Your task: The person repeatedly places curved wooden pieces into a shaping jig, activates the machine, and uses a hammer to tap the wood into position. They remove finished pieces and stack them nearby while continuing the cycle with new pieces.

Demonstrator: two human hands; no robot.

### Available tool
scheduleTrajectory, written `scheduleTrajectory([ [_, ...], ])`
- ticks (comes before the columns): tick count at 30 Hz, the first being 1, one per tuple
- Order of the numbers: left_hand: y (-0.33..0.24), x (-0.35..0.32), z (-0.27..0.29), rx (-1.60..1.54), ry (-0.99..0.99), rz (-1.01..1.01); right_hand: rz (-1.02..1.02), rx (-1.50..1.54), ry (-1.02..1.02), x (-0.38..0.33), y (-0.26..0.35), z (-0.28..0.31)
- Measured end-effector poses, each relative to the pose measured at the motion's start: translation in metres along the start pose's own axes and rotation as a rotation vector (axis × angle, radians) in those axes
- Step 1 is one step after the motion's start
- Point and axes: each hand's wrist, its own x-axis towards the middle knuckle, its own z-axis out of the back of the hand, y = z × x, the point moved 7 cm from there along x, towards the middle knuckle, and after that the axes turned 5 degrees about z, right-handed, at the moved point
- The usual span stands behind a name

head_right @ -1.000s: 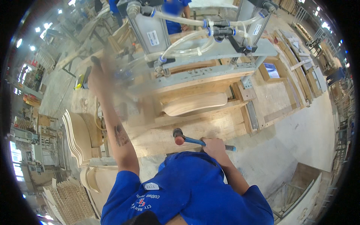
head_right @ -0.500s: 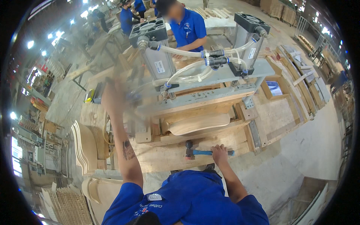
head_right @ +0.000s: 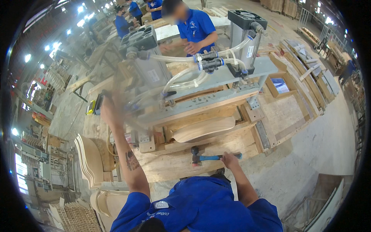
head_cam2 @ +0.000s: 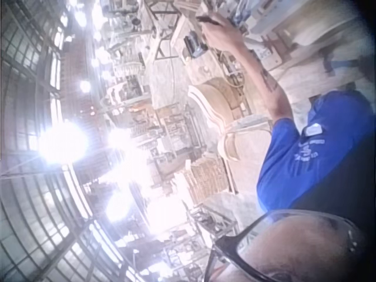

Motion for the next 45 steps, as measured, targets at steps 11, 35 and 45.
scheduleTrajectory([
  [11,0.003,0.001,-0.001,-0.09,0.052,0.04,0.135,0.081,-0.008,0.0,0.001,-0.01],
  [35,0.001,0.001,-0.001,-0.066,0.049,0.05,0.109,0.094,-0.128,0.001,0.001,-0.009],
  [45,0.001,0.0,0.0,-0.04,0.056,0.052,0.117,0.079,-0.151,0.0,0.003,-0.007],
])
